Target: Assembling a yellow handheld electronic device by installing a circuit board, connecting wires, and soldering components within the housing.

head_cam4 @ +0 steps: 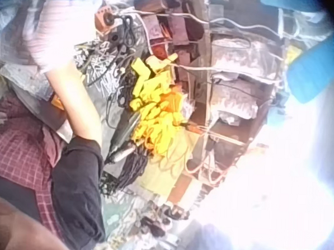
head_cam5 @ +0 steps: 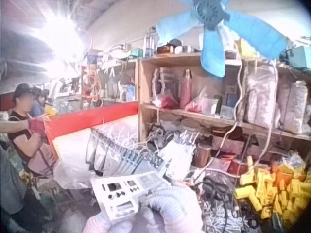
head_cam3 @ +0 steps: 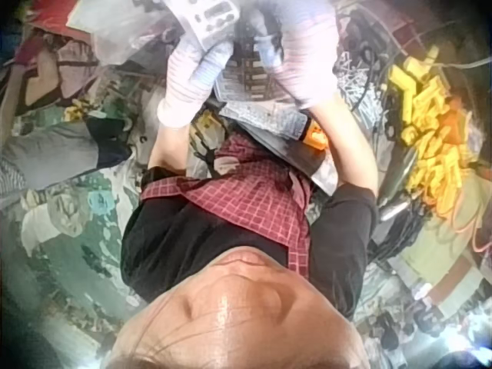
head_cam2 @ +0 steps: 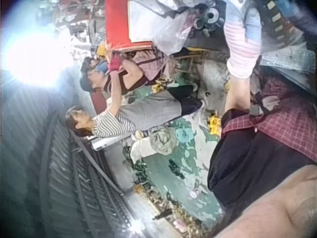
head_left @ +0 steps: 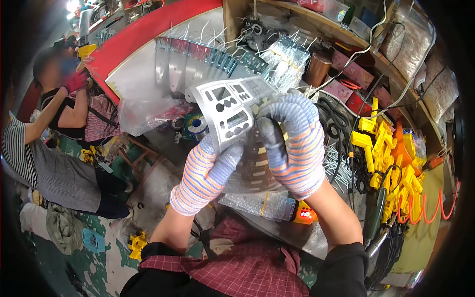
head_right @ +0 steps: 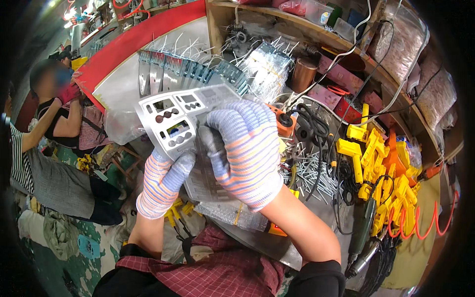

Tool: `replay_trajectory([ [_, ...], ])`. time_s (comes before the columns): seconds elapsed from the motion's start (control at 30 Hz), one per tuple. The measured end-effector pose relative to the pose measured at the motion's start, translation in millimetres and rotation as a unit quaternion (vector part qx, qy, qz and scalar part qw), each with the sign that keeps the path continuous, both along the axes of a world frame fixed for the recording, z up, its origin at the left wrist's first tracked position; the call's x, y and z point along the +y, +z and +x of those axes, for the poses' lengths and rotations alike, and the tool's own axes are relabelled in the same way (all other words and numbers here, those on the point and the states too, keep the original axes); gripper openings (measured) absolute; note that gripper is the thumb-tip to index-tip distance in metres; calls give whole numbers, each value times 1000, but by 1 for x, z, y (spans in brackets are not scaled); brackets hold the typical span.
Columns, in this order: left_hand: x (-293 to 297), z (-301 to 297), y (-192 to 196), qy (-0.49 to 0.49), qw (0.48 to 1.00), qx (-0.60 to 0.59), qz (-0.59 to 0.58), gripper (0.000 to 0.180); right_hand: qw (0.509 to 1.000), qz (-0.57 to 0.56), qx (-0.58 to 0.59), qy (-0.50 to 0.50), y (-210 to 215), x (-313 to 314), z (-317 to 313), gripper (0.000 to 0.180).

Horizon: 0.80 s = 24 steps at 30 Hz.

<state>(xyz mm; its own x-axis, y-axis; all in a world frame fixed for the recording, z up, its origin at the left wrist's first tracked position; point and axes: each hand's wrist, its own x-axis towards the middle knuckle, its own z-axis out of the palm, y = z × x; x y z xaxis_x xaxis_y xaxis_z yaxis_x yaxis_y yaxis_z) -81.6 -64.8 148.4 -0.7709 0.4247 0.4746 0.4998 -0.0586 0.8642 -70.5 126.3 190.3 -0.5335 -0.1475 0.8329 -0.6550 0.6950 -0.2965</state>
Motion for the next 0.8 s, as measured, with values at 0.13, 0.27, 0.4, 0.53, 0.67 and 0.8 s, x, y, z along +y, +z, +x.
replay_trajectory([
  [0.13,7,-22,-2,13,984,-98,148,44,956,-275,-65,-84,-6,16,-10,9],
  [0.27,-27,-100,-39,73,983,-144,86,66,841,-538,-48,-23,-19,93,-21,16],
  [0.4,-32,-138,-93,386,903,-13,-189,64,873,-445,-179,85,-39,102,28,44],
  [0.53,23,-26,-64,348,907,189,-144,61,889,-383,-246,55,-56,103,86,54],
  [0.67,70,60,-47,-232,879,-396,129,74,863,-357,-353,55,-66,87,105,78],
  [0.8,91,72,-54,-336,698,-596,211,69,876,-273,-390,72,-82,102,117,77],
])
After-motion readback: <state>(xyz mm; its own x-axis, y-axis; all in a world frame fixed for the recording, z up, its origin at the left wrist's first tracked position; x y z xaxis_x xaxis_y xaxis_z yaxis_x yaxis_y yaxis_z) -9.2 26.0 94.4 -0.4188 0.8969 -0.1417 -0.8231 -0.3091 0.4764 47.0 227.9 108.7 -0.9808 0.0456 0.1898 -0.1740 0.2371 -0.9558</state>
